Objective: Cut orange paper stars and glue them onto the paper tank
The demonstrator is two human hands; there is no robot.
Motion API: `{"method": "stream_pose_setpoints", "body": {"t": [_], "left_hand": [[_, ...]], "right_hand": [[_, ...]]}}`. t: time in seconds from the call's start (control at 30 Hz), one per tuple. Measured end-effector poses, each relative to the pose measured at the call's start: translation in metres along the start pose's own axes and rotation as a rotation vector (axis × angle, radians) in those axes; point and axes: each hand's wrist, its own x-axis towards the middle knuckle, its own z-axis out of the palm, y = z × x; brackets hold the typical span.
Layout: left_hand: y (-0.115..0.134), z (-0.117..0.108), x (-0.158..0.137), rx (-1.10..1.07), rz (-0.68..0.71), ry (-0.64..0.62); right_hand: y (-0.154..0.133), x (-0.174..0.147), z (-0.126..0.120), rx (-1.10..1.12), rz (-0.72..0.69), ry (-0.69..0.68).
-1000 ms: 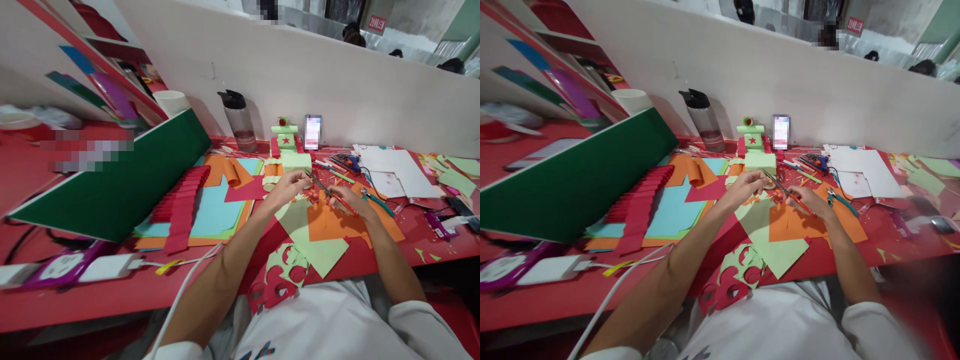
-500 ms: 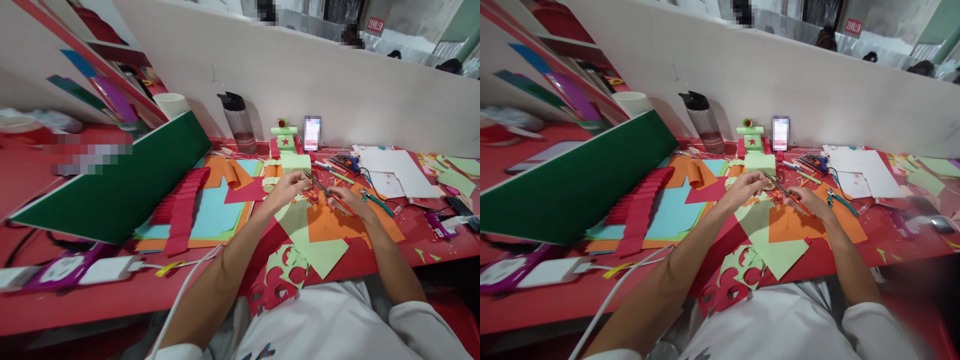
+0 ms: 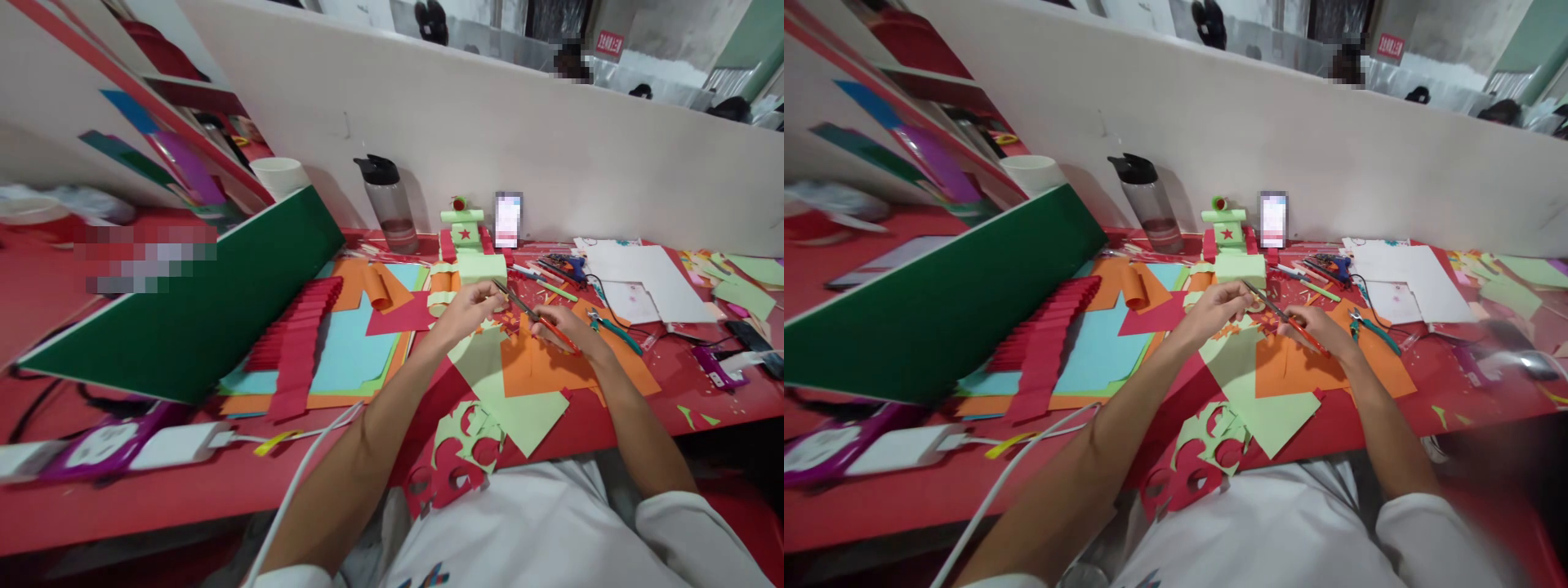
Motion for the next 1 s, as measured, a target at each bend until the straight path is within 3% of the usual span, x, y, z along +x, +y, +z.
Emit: {"method": "stream_pose_setpoints", "body": {"t": [0.1, 0.2, 0.3, 0.4, 0.5, 0.7, 0.87, 1.0], "left_hand": [[0.000, 0.000, -0.001, 0.015, -0.013, -0.002], [0.000, -0.002, -0.002, 0.033, -0.013, -0.009], [-0.001, -0.007, 0.000, 0.072, 0.004, -0.015], [-0.003, -0.018, 0.001, 0.158, 0.019, -0.027], [-0.007, -0.033, -0.001, 0.300, 0.011, -0.116], [-0.023, -0.057, -0.014, 0.474, -0.065, -0.340], [-0.031, -0.061, -0.027, 0.581, 0.026, -0.371], [-0.029, -0.048, -0.038, 0.986, -0.001, -0.365]], "right_hand": [[0.000, 0.001, 0.001, 0.034, 0.000, 0.066], [0.003, 0.002, -0.003, 0.023, -0.028, 0.246], [0.007, 0.001, -0.014, -0.223, -0.054, 0.458], [0.012, -0.003, -0.030, -0.512, 0.009, 0.568], [0.019, -0.008, -0.045, -0.698, 0.068, 0.534], [0.045, -0.016, -0.064, -0.917, 0.130, 0.336], [0.057, -0.018, -0.065, -0.939, 0.186, 0.244], [0.055, -0.020, -0.064, -0.903, 0.214, 0.190]]}}
